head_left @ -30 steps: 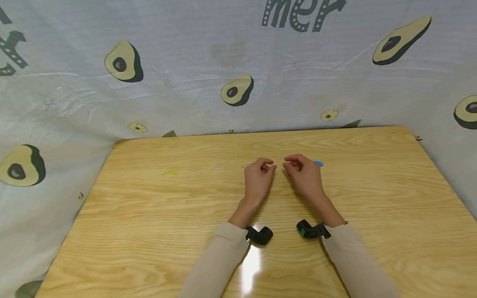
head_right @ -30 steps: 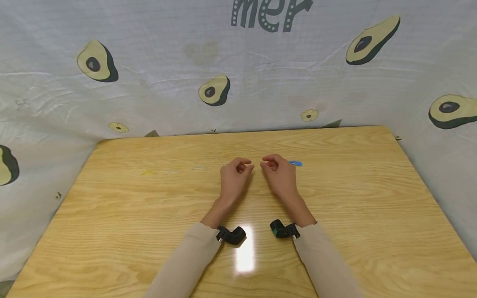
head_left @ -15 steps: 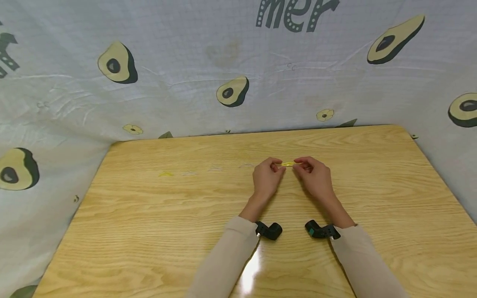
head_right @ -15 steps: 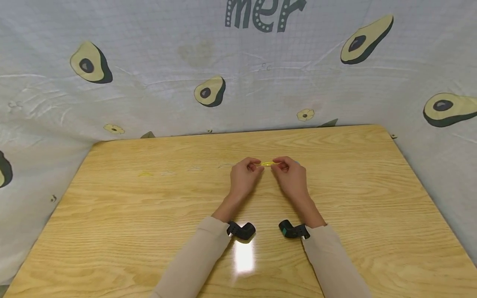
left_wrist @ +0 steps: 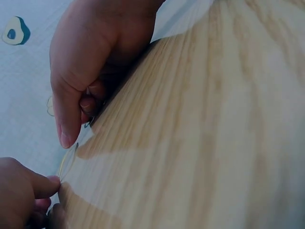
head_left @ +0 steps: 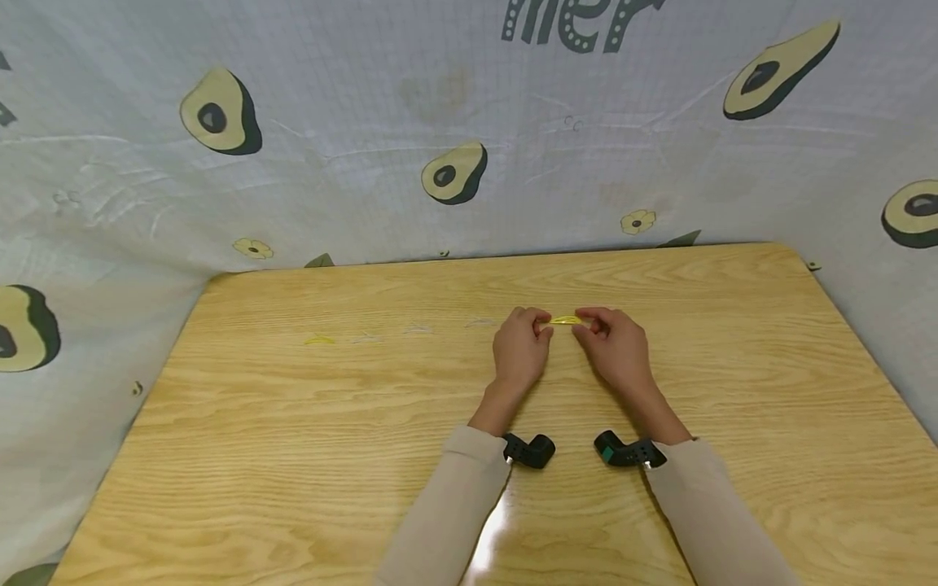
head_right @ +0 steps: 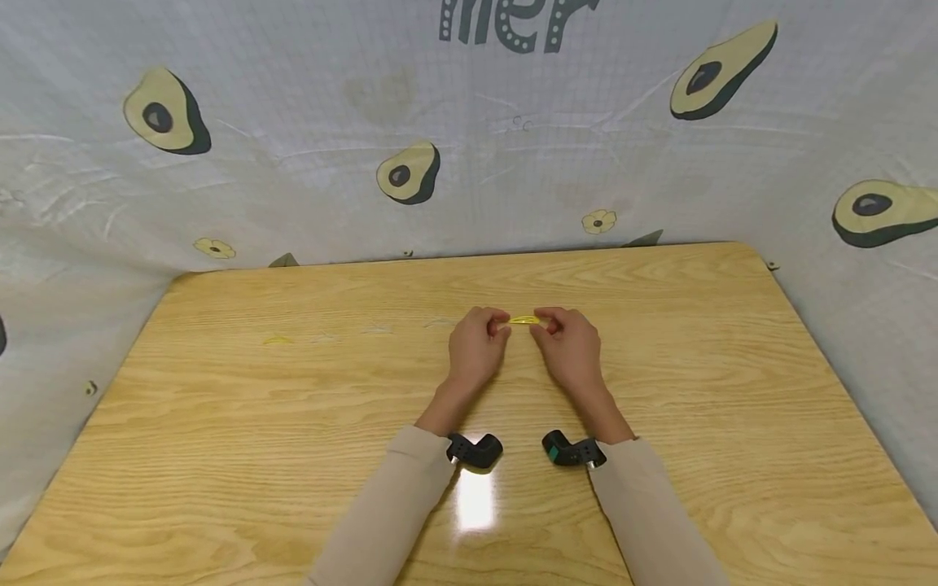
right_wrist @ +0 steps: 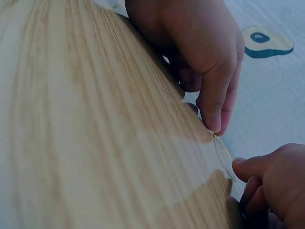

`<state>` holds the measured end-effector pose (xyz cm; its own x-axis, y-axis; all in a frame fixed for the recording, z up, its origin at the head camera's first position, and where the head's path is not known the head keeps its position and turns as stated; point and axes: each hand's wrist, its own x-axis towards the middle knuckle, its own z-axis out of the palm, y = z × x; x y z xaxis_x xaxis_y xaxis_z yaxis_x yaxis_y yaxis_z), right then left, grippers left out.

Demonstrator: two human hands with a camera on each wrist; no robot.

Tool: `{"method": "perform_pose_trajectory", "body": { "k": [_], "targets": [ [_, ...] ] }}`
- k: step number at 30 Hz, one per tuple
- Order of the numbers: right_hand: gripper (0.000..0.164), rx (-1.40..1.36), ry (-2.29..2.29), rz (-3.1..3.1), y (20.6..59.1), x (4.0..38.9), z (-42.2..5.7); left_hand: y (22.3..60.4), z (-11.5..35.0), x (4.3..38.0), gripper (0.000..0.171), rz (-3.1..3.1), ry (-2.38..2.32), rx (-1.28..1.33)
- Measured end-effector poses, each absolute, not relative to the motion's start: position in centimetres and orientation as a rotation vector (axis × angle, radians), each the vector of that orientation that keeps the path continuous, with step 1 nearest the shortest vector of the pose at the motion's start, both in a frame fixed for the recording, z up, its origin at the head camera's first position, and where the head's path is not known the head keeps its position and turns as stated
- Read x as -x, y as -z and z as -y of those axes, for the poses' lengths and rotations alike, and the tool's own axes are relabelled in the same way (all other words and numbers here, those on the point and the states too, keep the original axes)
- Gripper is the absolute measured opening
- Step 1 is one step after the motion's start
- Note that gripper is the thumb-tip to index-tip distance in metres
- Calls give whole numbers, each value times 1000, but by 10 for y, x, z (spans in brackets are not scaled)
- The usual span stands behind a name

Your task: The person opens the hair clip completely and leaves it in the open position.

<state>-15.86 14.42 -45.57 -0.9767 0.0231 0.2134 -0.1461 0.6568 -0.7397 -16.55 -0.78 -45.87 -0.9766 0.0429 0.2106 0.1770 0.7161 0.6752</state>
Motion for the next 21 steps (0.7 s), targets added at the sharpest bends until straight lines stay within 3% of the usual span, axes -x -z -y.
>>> {"method": "perform_pose_trajectory", "body": {
  "k": [21],
  "targets": [
    [14, -108, -1174, 2700, 456, 159, -143, 463, 7, 162, 11, 2711, 1075, 220]
  ]
}}
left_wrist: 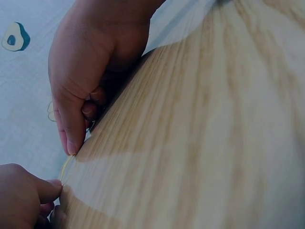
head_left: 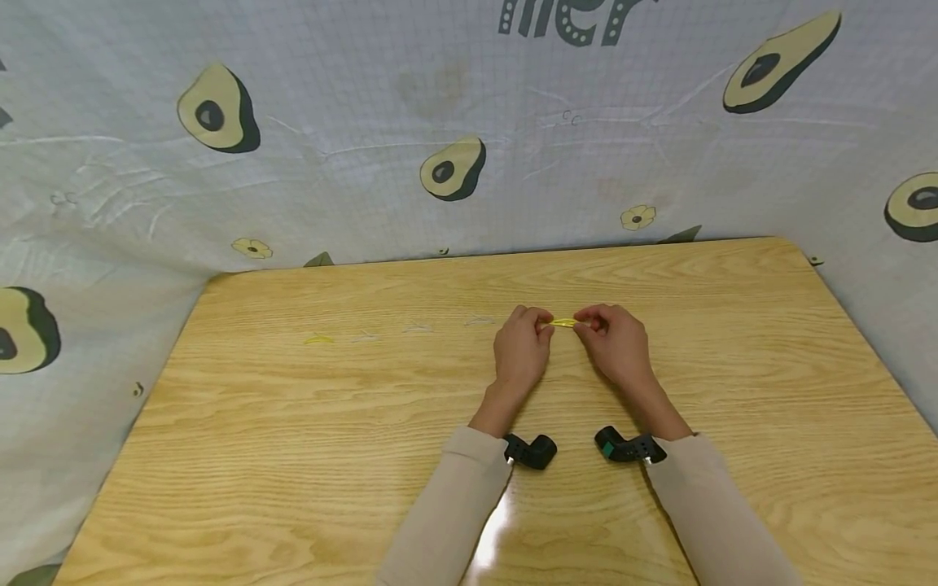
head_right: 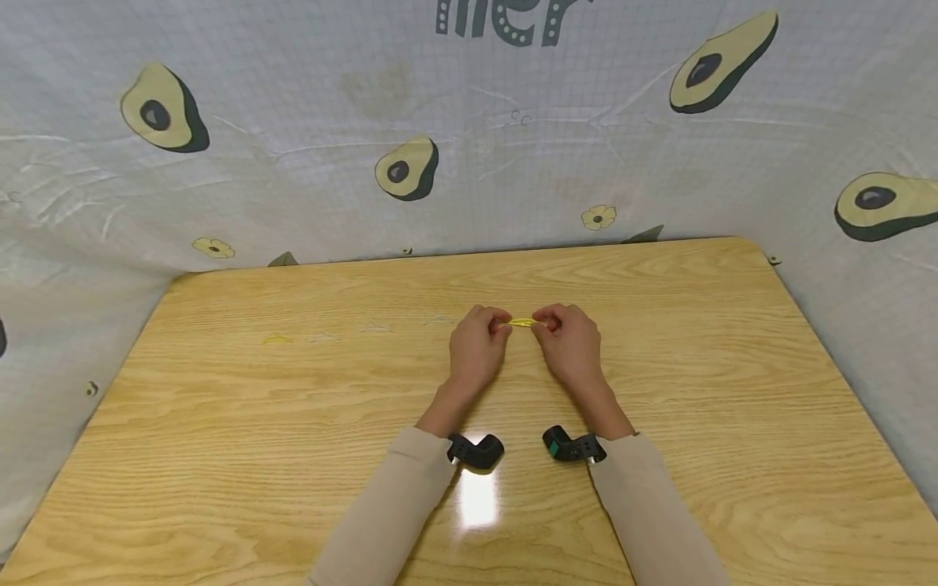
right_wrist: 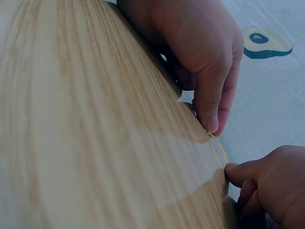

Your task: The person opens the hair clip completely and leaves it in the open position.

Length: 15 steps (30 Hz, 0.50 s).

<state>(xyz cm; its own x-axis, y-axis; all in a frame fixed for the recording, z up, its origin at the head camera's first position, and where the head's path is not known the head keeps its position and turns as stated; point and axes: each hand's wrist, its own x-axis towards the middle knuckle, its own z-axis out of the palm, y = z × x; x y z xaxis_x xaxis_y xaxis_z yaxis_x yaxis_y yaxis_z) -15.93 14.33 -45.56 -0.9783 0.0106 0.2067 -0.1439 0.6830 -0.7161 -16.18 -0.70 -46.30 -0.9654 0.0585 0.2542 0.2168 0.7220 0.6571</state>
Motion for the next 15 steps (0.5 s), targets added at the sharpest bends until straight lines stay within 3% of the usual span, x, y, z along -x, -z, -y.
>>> {"method": "perform_pose_trajectory", "body": {
  "k": [15],
  "targets": [
    [14, -157, -1220, 2760, 452, 158, -146, 461, 7, 162, 18, 2715, 1071, 210]
  ]
}}
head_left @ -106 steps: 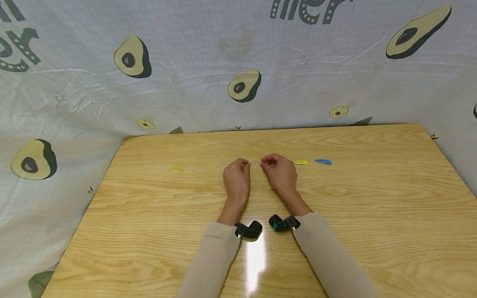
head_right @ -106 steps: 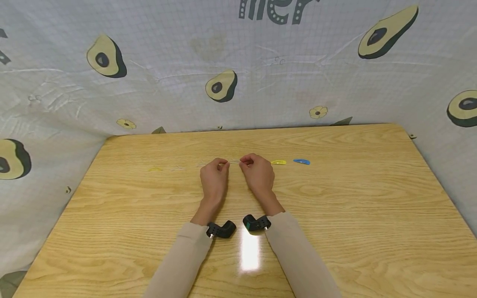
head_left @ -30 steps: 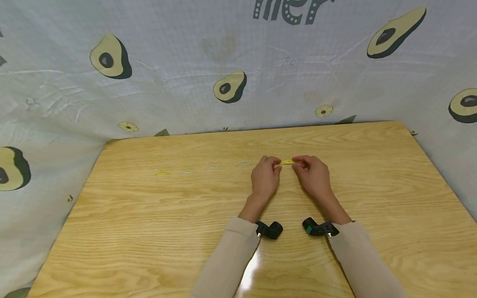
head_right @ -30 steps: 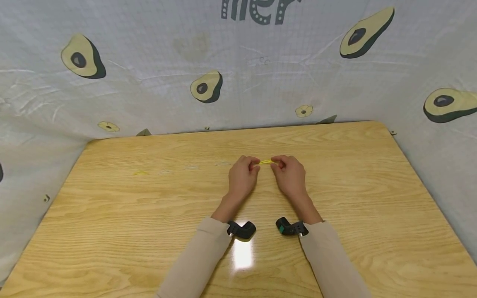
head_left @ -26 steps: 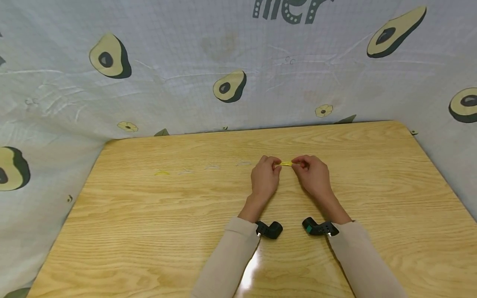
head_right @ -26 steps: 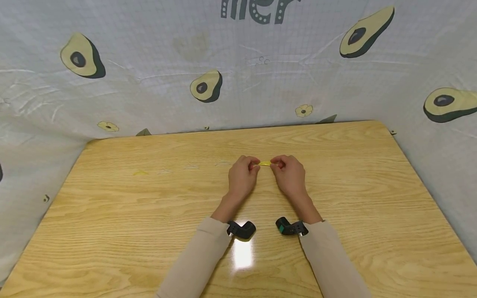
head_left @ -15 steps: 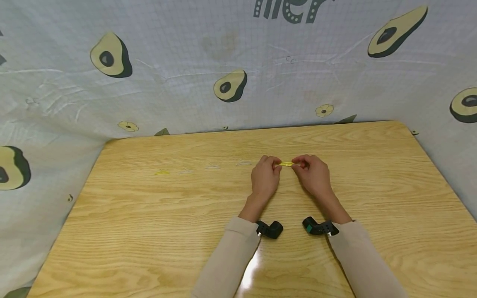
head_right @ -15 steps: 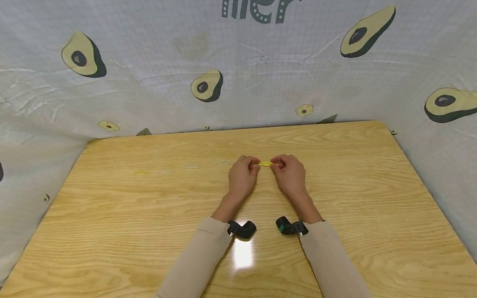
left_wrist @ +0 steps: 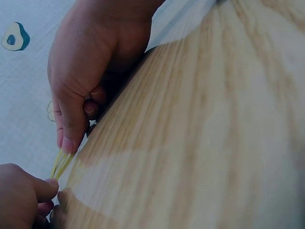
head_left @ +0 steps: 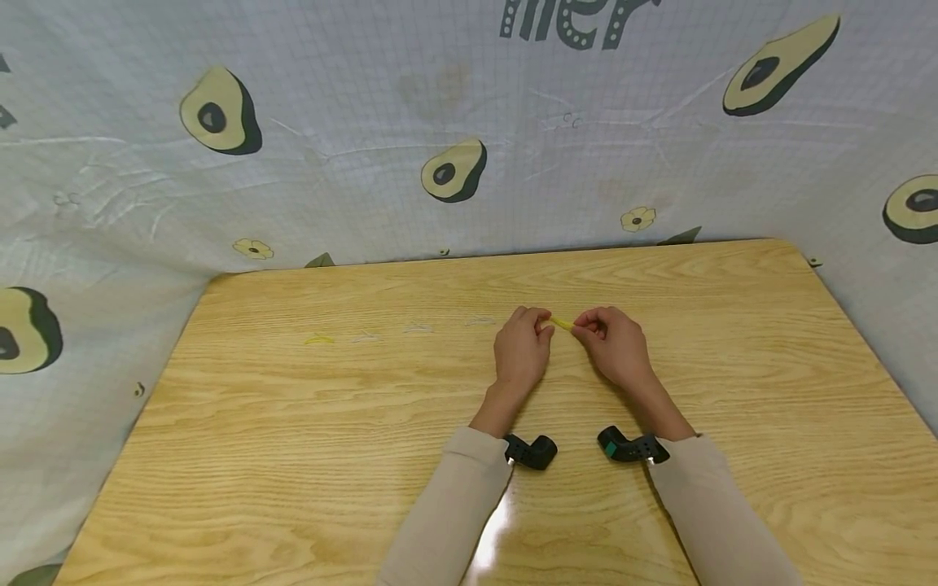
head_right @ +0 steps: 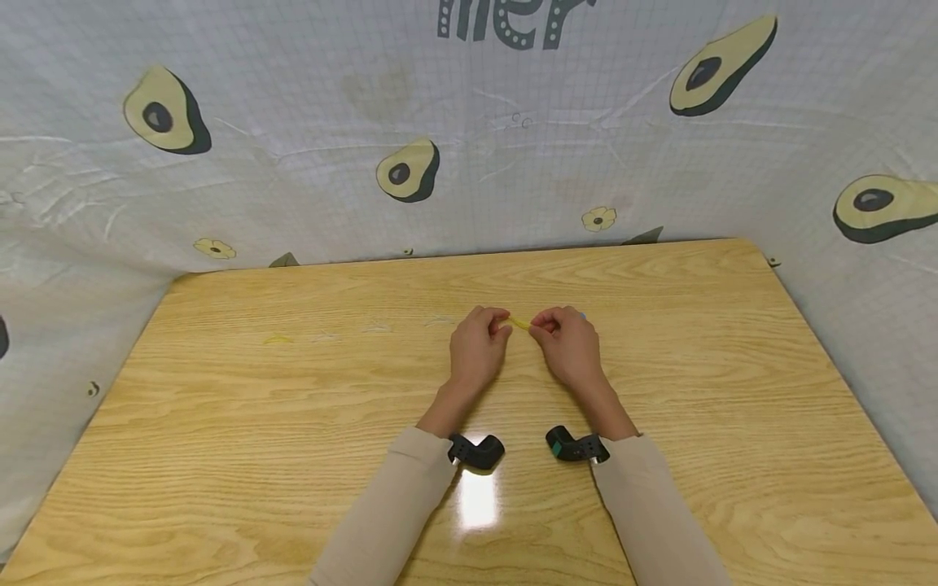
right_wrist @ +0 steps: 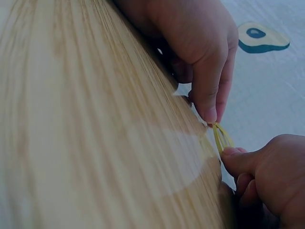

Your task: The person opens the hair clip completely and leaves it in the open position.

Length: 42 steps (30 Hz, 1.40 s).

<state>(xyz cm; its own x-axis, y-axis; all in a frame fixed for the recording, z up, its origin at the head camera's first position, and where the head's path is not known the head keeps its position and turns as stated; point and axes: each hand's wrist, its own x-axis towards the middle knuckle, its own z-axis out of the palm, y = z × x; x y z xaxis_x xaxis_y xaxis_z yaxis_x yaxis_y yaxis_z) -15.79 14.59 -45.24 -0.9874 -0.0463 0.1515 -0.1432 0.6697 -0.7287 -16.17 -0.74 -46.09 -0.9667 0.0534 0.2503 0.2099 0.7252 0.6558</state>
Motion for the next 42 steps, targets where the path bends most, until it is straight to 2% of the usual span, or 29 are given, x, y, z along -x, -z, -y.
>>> {"method": "perform_pose_trajectory", "body": {
  "k": [13, 25, 35, 42],
  "targets": [
    [10, -251, -1364, 2741, 446, 149, -143, 459, 10, 157, 7, 2508, 1316, 135],
    [12, -265, -1660, 2628, 439, 129, -124, 457, 30, 132, 11, 2381, 1359, 162],
    [19, -236, -1715, 2651, 430, 111, -121, 451, 48, 103, 8, 2384, 1377, 291],
    [26, -240, -2022, 2640, 423, 92, -118, 443, 75, 84, 8, 2472, 1461, 441]
  ]
}}
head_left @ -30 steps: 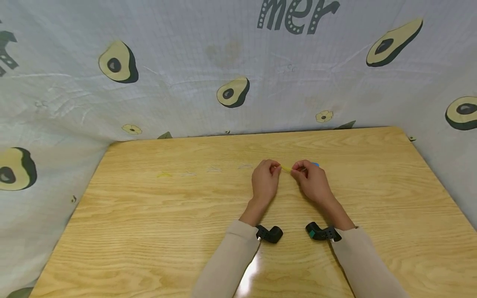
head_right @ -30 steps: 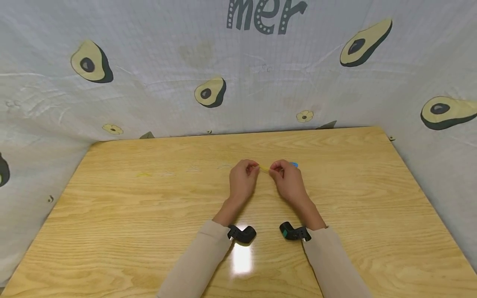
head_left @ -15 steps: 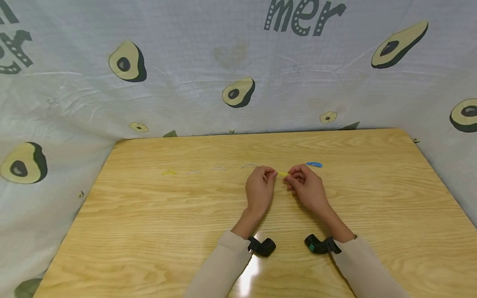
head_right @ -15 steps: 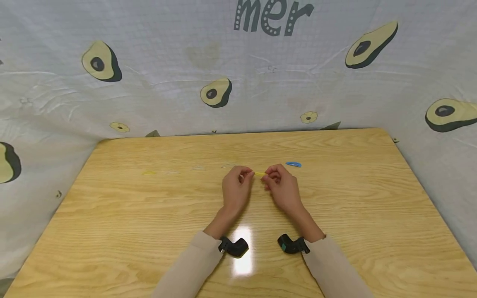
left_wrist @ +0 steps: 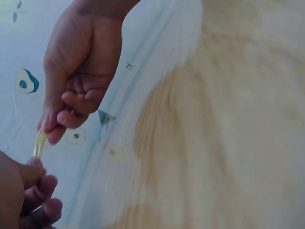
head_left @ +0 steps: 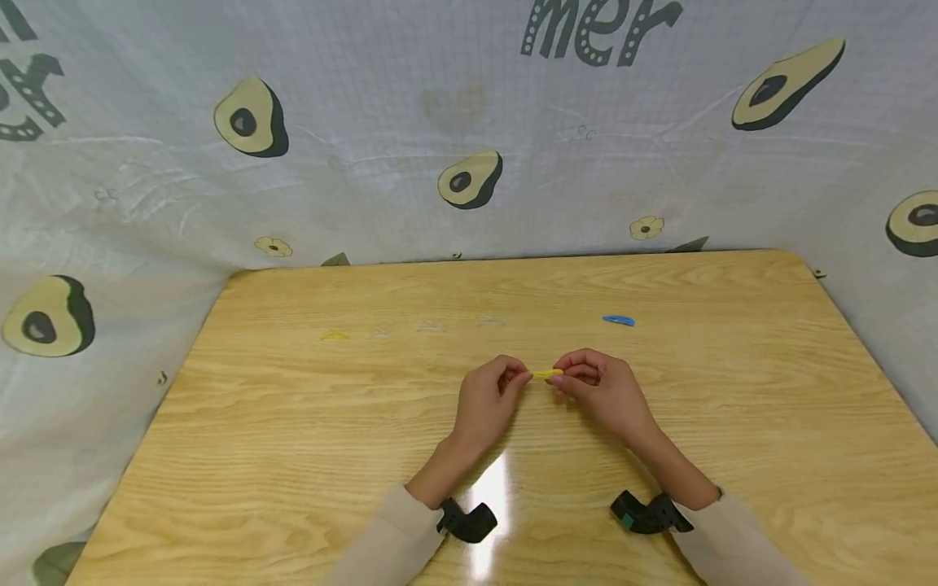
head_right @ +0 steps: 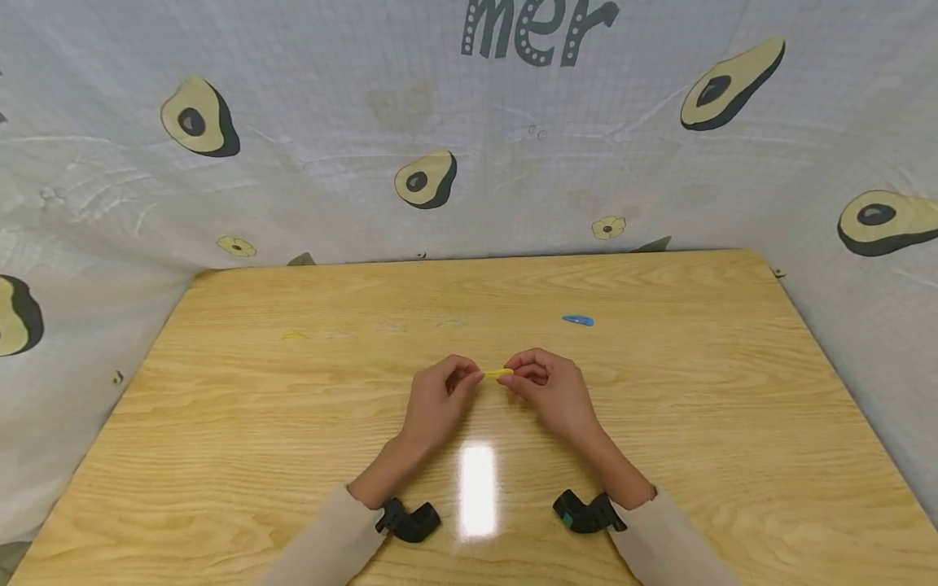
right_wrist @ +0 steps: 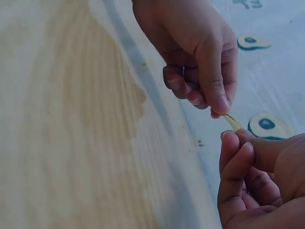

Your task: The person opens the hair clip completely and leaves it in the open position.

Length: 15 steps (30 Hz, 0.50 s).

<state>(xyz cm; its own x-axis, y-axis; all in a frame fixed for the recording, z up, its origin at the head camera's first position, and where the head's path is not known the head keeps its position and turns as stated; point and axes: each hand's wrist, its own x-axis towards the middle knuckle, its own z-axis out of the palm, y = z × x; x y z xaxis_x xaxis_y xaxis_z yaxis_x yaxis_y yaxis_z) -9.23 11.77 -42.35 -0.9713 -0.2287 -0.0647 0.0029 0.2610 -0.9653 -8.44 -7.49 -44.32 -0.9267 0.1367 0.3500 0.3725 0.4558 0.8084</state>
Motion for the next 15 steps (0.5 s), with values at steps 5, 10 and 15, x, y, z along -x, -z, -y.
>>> {"method": "perform_pose_trajectory", "body": {
  "k": [5, 10, 15],
  "targets": [
    [28, 219, 1796, -2249, 423, 79, -108, 438, 96, 74, 10, 2566, 1462, 553],
    [27, 246, 1819, -2193, 428, 70, -100, 438, 109, 65, 13, 2597, 1492, 612],
    [27, 272, 1813, -2188, 435, 62, -94, 445, 117, 58, 11, 2566, 1537, 613]
  ]
}}
